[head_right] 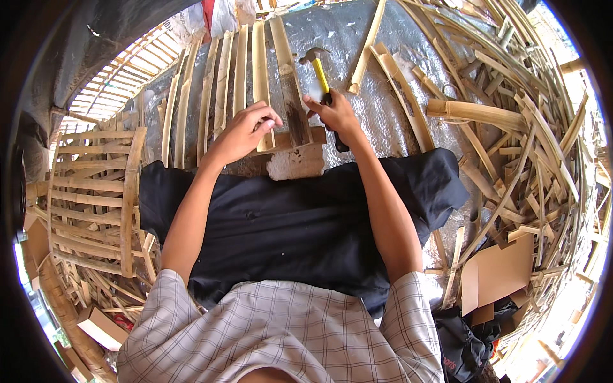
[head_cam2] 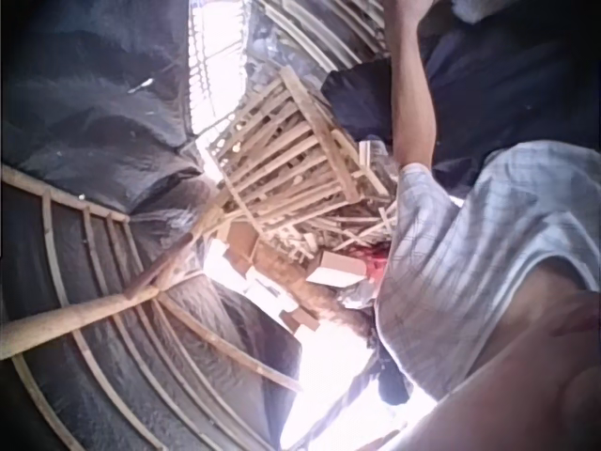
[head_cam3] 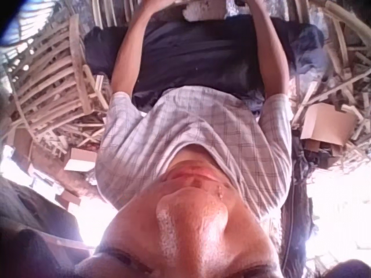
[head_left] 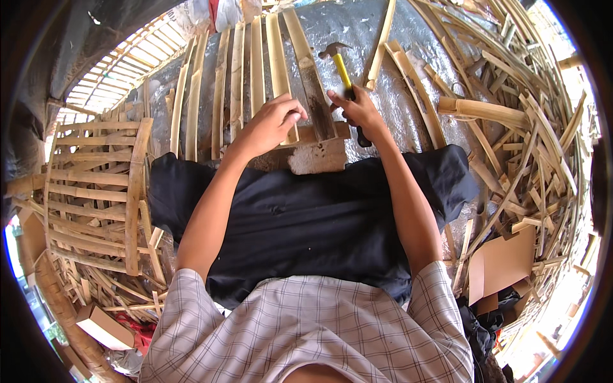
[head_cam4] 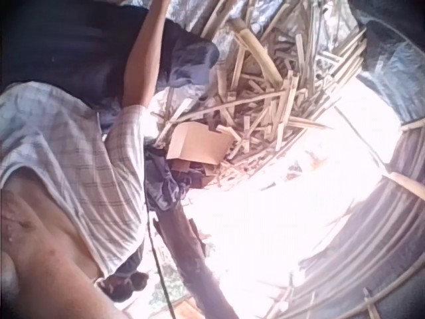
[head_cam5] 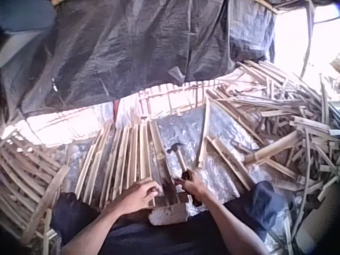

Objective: The person nails bamboo strips onto a wooden frame using a hammer.

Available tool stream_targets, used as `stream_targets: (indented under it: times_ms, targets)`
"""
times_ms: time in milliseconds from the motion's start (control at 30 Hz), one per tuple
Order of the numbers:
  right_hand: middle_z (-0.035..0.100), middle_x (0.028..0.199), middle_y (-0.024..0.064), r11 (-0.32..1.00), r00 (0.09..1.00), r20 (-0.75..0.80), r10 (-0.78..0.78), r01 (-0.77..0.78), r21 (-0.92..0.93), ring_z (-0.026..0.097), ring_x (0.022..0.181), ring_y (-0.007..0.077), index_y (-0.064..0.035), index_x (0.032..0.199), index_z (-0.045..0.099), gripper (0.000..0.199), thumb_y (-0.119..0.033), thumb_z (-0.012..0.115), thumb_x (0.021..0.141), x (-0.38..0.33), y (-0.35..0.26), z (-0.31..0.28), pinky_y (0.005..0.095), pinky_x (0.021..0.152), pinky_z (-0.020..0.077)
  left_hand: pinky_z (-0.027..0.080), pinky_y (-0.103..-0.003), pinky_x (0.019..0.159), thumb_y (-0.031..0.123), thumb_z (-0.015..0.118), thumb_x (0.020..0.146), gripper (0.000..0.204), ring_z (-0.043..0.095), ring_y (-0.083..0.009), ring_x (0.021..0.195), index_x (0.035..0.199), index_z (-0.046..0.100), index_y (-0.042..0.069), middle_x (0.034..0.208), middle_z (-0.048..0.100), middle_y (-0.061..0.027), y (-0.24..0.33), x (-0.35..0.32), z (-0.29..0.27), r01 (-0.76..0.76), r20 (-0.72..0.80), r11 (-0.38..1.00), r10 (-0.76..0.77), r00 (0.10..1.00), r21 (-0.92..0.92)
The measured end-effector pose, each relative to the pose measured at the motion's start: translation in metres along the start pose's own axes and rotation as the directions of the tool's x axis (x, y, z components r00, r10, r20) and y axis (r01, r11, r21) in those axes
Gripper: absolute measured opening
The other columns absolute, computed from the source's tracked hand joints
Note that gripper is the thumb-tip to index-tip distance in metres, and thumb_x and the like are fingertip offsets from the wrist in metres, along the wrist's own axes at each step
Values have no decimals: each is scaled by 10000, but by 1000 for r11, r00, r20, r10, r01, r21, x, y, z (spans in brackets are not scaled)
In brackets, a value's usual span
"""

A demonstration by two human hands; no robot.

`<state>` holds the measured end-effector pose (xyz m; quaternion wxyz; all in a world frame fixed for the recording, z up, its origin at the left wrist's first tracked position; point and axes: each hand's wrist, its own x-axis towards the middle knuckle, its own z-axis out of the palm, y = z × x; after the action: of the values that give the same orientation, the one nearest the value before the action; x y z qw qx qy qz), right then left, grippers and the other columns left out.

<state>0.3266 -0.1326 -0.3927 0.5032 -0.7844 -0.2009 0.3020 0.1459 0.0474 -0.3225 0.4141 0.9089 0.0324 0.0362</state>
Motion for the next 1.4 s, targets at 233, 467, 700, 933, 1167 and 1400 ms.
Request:
stream_targets:
  times_ms: [233,467,700,933,1167,1400]
  targets:
    - [486,720,-29,990,990,9,-141,141,2,436,649,81,-69,851,552,506,-471,859,832,2,6,6,294,559,367,513,-356,841,-23,692,902,143,659,-224,900,1022,615,-17,946,643,-97,19,6,6,89,76,982,-77,994,-170]
    - [504,754,-20,996,997,76,-16,22,-81,461,680,98,-56,868,556,529,-442,907,785,-4,-12,3,307,602,398,504,-387,844,-3,697,879,115,654,-301,895,992,681,0,931,638,-120,14,10,11,0,61,1000,0,998,-5]
    - [653,819,41,992,994,34,-102,99,81,563,747,111,-56,867,539,501,-324,948,756,-1,-4,7,306,653,460,500,-397,843,15,704,877,101,655,-331,912,978,695,16,932,648,-127,14,11,16,-17,-7,1000,17,1000,19]
    - [721,865,83,987,996,10,-89,87,137,640,821,127,-64,855,507,496,-263,951,755,-5,-8,8,309,699,498,508,-409,852,29,702,880,90,656,-341,924,969,706,20,951,653,-126,20,10,12,-32,2,998,32,999,54]
    - [727,863,94,981,994,-14,-108,109,161,655,804,120,-103,830,429,514,-188,933,776,-7,-6,11,285,689,496,520,-405,879,21,702,874,94,668,-344,966,968,706,21,993,666,-129,21,9,13,-20,-7,998,20,1000,55]
    - [724,851,94,956,998,-31,-59,65,285,659,809,107,-107,821,411,494,-108,905,797,-6,1,15,275,687,516,520,-406,900,10,713,866,106,670,-347,988,972,705,15,1024,674,-137,19,10,16,-44,-31,999,45,999,21]
